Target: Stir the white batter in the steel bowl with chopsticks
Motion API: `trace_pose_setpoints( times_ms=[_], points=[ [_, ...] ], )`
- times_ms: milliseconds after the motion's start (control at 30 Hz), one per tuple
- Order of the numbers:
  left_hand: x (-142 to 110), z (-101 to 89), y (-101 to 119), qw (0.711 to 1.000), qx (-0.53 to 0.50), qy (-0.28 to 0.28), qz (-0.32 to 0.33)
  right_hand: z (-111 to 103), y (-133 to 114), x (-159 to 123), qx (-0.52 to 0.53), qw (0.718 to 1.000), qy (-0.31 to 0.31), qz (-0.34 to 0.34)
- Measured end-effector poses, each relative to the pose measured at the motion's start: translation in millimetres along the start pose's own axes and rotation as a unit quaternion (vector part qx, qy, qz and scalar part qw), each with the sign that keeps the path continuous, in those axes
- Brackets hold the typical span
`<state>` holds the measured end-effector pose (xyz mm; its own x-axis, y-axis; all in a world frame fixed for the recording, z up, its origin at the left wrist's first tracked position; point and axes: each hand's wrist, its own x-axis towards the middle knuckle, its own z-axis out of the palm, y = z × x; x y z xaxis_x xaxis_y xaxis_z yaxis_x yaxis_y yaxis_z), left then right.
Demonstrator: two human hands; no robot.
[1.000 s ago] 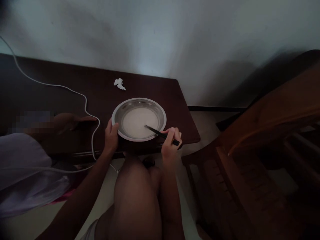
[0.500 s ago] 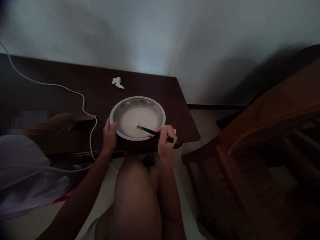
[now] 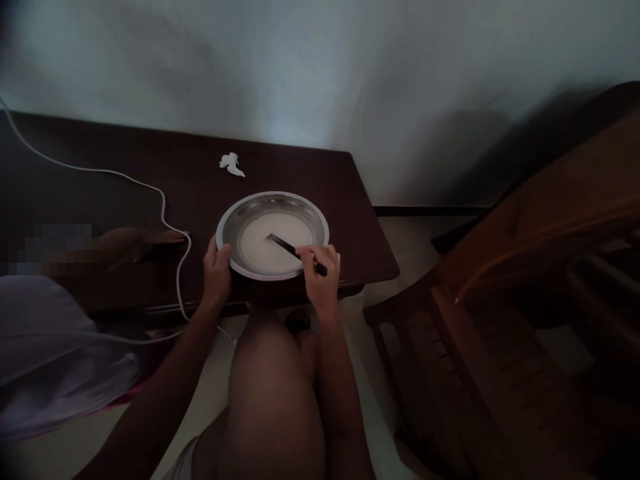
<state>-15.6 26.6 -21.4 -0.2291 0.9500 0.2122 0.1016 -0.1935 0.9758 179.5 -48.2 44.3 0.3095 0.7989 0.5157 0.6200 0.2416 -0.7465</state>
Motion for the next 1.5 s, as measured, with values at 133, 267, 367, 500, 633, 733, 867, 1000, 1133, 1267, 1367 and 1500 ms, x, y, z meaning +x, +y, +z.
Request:
trace_pose_setpoints(
  times_ms=[133, 267, 367, 500, 633, 733, 867, 1000, 1133, 1267, 1367, 1500],
  points=[
    [0, 0.2, -1, 1.0, -0.003, 0.001, -0.003, 1, 3, 3, -0.054, 0.995, 0.085, 0.022],
    [-1, 1.2, -1, 1.0, -0.003, 0.002, 0.003, -7, 2, -1, 0.013, 0.988, 0.143, 0.05],
    [-1, 1.3, -1, 1.0, -0.006, 0.005, 0.003, -7, 0, -1, 0.031, 0.998, 0.044, 0.029],
    [-1, 1.1, -1, 1.0, -0.01, 0.002, -0.001, -4, 3, 2, -0.033, 0.998, 0.042, 0.021],
    [-1, 0.9, 0, 1.0, -0.011, 0.0, -0.002, -3, 4, 0, 0.021, 0.985, 0.165, 0.048],
    [-2, 0.4, 1, 1.0, -0.009, -0.002, -0.007, -2, -1, 0, 0.057, 0.995, 0.074, 0.038],
    [-2, -0.1, 1, 1.0, -0.002, -0.002, -0.001, -7, -4, 1, 0.024, 0.999, 0.017, 0.04],
    [-1, 0.2, 0, 1.0, -0.009, -0.007, -0.003, -15, -4, -3, 0.045, 0.983, 0.157, 0.078],
    [-2, -0.2, 1, 1.0, -0.004, -0.001, -0.009, -8, -6, -3, 0.067, 0.995, 0.058, 0.054],
    [-2, 0.5, 2, 1.0, -0.001, 0.003, -0.005, -8, -4, 1, -0.004, 0.999, 0.019, 0.029],
    [-2, 1.7, 0, 1.0, -0.01, 0.002, -0.001, -19, -3, -2, -0.019, 0.988, 0.141, 0.054],
    [-2, 1.3, -2, 1.0, -0.013, 0.004, -0.006, -18, -6, -5, 0.031, 0.99, 0.127, 0.054]
  ],
)
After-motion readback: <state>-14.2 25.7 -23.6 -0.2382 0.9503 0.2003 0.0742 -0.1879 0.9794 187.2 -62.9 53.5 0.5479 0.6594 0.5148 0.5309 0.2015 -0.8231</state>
